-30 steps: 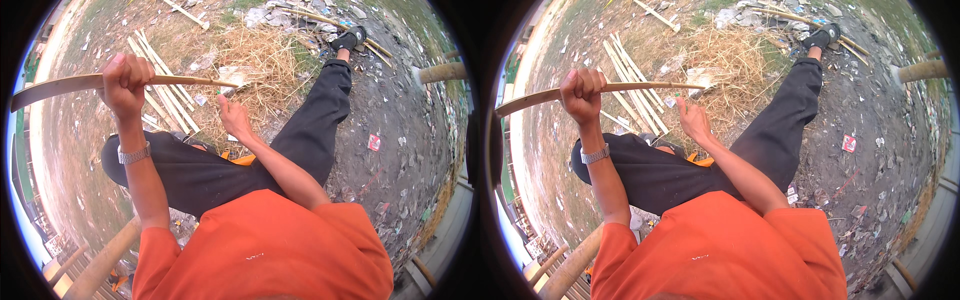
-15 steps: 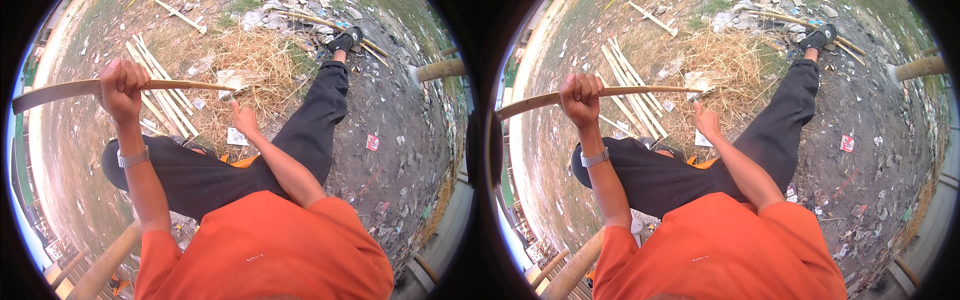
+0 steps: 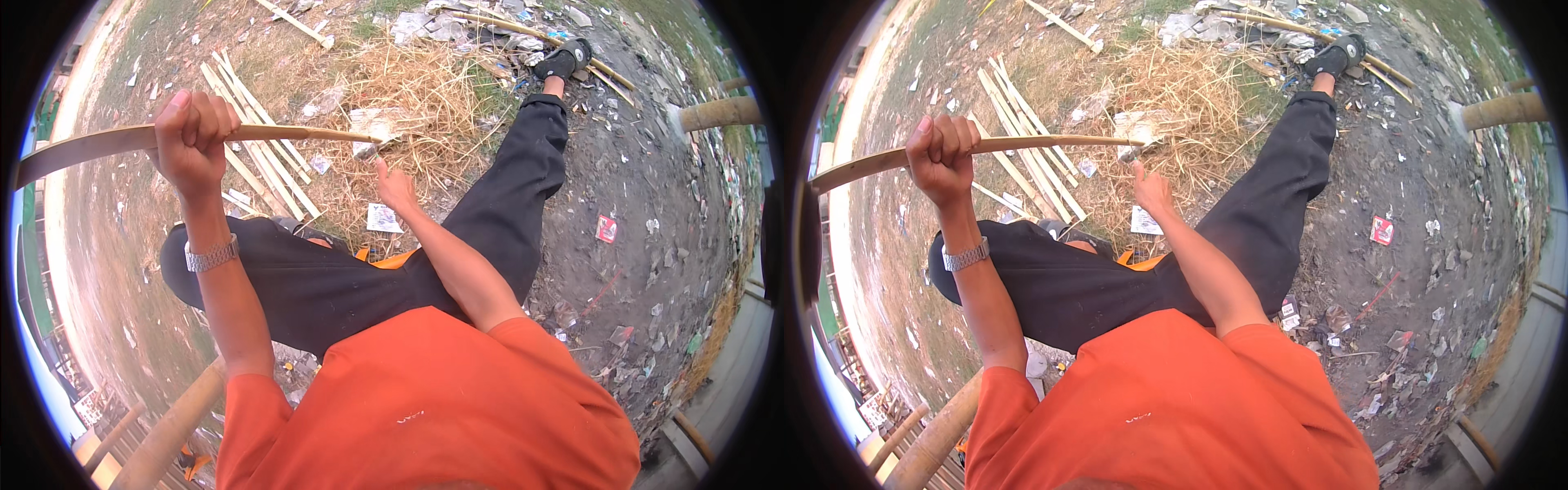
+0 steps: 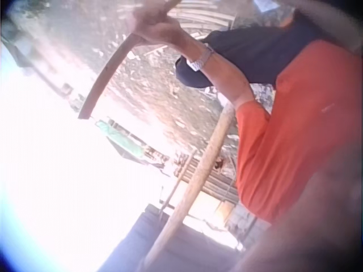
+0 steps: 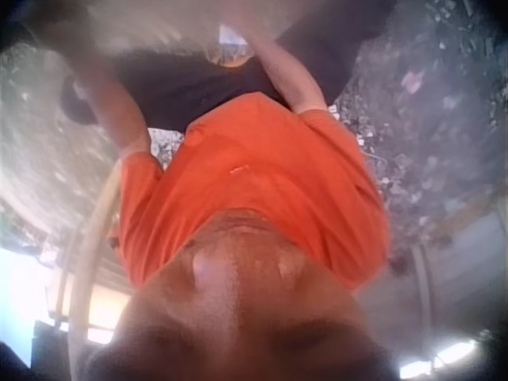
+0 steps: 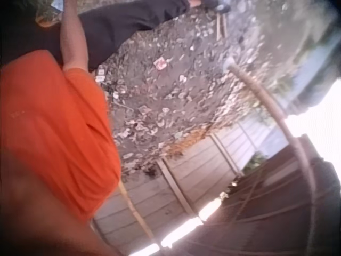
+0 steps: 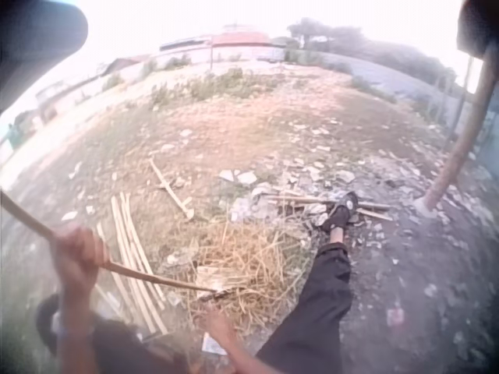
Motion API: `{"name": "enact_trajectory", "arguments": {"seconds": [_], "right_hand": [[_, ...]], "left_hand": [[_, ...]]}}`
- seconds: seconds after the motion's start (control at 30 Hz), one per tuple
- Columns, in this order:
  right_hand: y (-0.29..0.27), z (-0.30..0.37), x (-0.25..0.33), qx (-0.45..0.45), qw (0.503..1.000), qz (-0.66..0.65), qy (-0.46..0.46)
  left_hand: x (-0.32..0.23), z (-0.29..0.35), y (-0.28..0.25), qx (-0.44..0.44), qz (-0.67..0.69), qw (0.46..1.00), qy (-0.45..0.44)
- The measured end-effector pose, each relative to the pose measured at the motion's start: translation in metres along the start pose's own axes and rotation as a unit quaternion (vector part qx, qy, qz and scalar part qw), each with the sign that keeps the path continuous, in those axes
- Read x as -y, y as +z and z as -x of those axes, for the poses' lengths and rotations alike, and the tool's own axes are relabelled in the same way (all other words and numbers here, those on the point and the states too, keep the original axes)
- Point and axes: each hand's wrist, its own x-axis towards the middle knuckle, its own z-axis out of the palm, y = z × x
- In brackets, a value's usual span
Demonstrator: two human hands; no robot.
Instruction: The person sits on the ground and uses a small green knife to shave the surface of a long bamboo pole held in their left hand. They repeatedly scrape the tool along the bamboo to remove the outer layer, with shavings falling to the ground.
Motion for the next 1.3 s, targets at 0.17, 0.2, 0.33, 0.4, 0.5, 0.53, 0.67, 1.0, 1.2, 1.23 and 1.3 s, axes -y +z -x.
{"name": "enact_trajectory", "arguments": {"seconds": [0.17, 0.2, 0.33, 0.4, 0.5, 0.53, 0.67, 1.0, 1.2, 1.23, 1.3], "right_hand": [[0.000, 0.004, 0.026, 0.014, 1.000, -0.002, 0.002], [0.007, -0.001, 0.015, -0.007, 1.000, 0.006, 0.019], [0.009, -0.025, -0.013, -0.017, 0.999, 0.001, 0.037], [-0.001, -0.011, 0.005, 0.072, 0.997, -0.009, 0.014], [0.013, -0.017, -0.002, 0.047, 0.998, -0.038, 0.005], [0.020, -0.028, -0.025, -0.023, 0.997, 0.017, 0.065], [0.017, -0.034, -0.036, -0.011, 0.998, 0.033, 0.045], [0.009, -0.031, -0.031, -0.051, 0.988, 0.099, 0.104], [-0.038, 0.014, 0.068, 0.029, 0.998, -0.027, -0.046], [-0.044, 0.032, 0.088, 0.044, 0.995, -0.033, -0.087], [-0.049, 0.060, 0.114, 0.063, 0.985, -0.081, -0.139]], "left_hand": [[-0.001, 0.003, -0.001, -0.014, -0.012, 1.000, 0.004], [0.000, 0.004, -0.001, -0.017, -0.008, 1.000, 0.001], [-0.001, -0.001, -0.001, -0.003, -0.002, 1.000, 0.006], [0.001, 0.006, -0.006, -0.013, -0.015, 1.000, 0.004], [0.000, 0.003, -0.001, -0.020, -0.011, 1.000, 0.007], [-0.003, 0.001, 0.002, -0.004, -0.002, 1.000, -0.002], [-0.001, 0.009, 0.003, -0.008, -0.021, 1.000, 0.002], [-0.002, -0.006, -0.003, -0.168, -0.028, 0.985, 0.011], [-0.001, -0.009, 0.001, -0.357, -0.040, 0.933, 0.020], [-0.001, -0.008, 0.002, -0.373, -0.043, 0.926, 0.025], [-0.002, -0.007, 0.010, -0.390, -0.047, 0.919, 0.025]]}}
